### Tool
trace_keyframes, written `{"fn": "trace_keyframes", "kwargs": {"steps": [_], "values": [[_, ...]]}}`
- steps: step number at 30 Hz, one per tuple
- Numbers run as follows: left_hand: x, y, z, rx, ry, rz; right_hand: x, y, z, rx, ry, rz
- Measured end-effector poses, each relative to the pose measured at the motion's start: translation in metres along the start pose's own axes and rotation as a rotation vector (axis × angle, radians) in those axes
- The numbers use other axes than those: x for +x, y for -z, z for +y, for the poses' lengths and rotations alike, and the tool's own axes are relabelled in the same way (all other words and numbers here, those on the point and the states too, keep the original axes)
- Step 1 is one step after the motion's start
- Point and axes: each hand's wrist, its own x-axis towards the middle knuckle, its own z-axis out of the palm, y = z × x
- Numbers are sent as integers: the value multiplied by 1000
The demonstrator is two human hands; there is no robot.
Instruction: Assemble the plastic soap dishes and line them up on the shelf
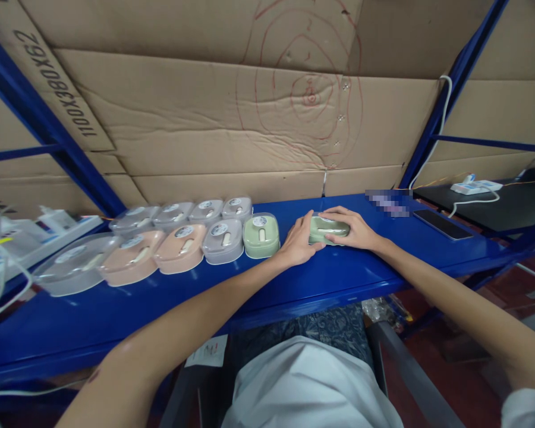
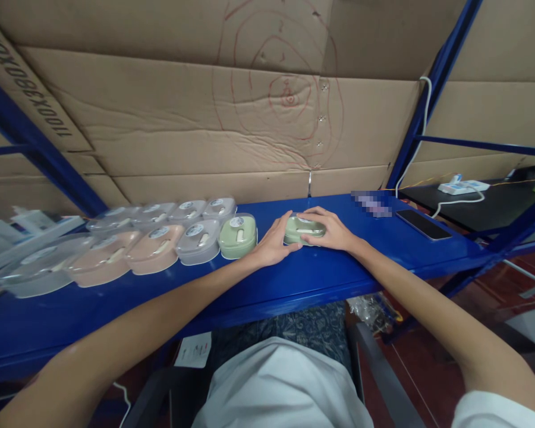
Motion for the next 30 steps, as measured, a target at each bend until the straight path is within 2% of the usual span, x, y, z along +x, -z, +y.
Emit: {"fn": "trace_keyframes", "kwargs": {"steps": [15,23,30], "values": [[3,-3,-5,-21,9,-18,-3,-2,2,-72,42,-28],[3,-2,-5,4,4,-22,-3,1,0,-91,10,-121],[4,-3,-7,-18,11,-9,-5,1,-5,-127,14,-145]]}}
